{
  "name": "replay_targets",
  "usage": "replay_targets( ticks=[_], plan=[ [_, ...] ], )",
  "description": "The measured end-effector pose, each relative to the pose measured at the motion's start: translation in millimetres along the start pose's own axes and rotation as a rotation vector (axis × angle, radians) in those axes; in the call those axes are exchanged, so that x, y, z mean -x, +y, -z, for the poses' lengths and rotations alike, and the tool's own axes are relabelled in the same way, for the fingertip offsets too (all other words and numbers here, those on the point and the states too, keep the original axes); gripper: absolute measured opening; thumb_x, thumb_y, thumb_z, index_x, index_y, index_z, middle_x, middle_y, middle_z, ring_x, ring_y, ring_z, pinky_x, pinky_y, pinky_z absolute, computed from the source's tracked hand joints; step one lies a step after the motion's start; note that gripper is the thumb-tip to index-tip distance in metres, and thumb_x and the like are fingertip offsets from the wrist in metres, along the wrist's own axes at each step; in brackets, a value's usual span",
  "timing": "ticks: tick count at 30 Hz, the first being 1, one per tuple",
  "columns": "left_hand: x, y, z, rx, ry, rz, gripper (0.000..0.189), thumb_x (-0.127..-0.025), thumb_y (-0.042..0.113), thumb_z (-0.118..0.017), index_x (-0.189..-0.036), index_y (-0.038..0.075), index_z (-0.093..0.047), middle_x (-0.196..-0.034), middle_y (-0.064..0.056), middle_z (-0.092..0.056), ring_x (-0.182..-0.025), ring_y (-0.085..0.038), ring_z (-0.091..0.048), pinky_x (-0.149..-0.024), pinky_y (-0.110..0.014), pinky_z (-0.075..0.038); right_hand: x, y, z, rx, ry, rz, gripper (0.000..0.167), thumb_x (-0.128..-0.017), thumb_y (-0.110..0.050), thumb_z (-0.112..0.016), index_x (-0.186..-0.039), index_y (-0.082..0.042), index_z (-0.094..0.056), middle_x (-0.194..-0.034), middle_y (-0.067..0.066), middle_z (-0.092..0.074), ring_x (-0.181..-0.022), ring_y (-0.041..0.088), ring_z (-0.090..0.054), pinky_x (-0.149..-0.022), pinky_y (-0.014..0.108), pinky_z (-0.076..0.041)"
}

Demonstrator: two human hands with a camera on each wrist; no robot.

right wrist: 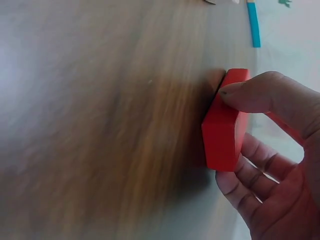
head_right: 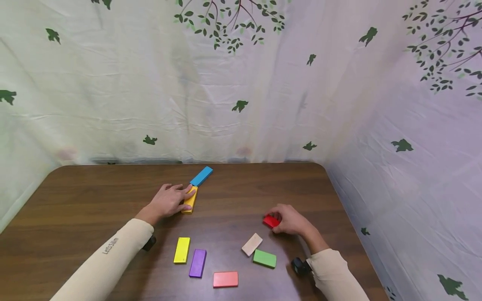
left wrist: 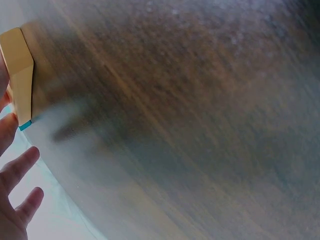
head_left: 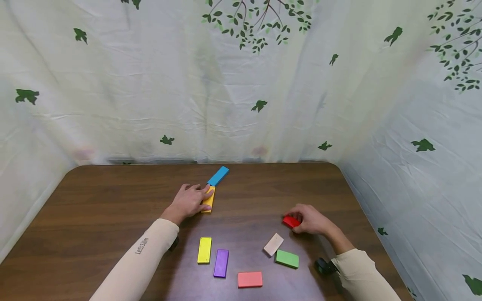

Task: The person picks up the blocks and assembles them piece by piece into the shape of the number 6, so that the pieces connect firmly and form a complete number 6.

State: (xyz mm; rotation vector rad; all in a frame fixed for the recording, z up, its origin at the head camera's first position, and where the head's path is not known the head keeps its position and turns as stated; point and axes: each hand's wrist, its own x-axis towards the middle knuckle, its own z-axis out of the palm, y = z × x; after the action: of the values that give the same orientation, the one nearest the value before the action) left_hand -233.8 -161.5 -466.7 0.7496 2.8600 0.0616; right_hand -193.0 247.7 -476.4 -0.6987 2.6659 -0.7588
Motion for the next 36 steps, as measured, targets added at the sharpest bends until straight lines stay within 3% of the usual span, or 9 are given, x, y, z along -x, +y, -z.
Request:
replay_targets(
  ticks=[15, 24, 36],
  plan=[
    [-0.4, -0.6, -0.4, -0.014, 0.031, -0.019, 0.062, -0.092, 0.046, -0.059, -0.143, 0.014, -0.048, -0.148, -0.009, -0.043, -0.132, -0.041, -0.040, -0.105, -0.061, -0.027, -32.2, -16, 0, 0.034, -0.066, 0.132, 0.042, -0.075, -0.006, -0.074, -0.116, -0.013, -0.071, -0.085, -0.006, -0.053, -0.076, 0.013, -0.048, -0.064, 0.024, -0.042],
    [-0.3, -1.5, 0.9, 0.006, 0.010, 0.009, 0.062, -0.092, 0.047, -0.058, -0.144, 0.015, -0.046, -0.150, -0.009, -0.041, -0.134, -0.040, -0.038, -0.107, -0.061, -0.026, -52.6, -29, -4, 0.042, -0.112, 0.150, 0.043, -0.076, -0.007, -0.073, -0.119, -0.015, -0.070, -0.090, -0.007, -0.055, -0.080, 0.013, -0.048, -0.067, 0.026, -0.042],
    [3.0, -2.5, 0.4, -0.013, 0.030, -0.015, 0.061, -0.091, 0.046, -0.060, -0.142, 0.015, -0.049, -0.149, -0.010, -0.043, -0.133, -0.040, -0.040, -0.104, -0.061, -0.028, -76.8, -43, -11, 0.051, -0.180, 0.227, 0.044, -0.076, -0.006, -0.073, -0.118, -0.018, -0.071, -0.089, -0.007, -0.055, -0.076, 0.011, -0.047, -0.064, 0.024, -0.043]
  ],
)
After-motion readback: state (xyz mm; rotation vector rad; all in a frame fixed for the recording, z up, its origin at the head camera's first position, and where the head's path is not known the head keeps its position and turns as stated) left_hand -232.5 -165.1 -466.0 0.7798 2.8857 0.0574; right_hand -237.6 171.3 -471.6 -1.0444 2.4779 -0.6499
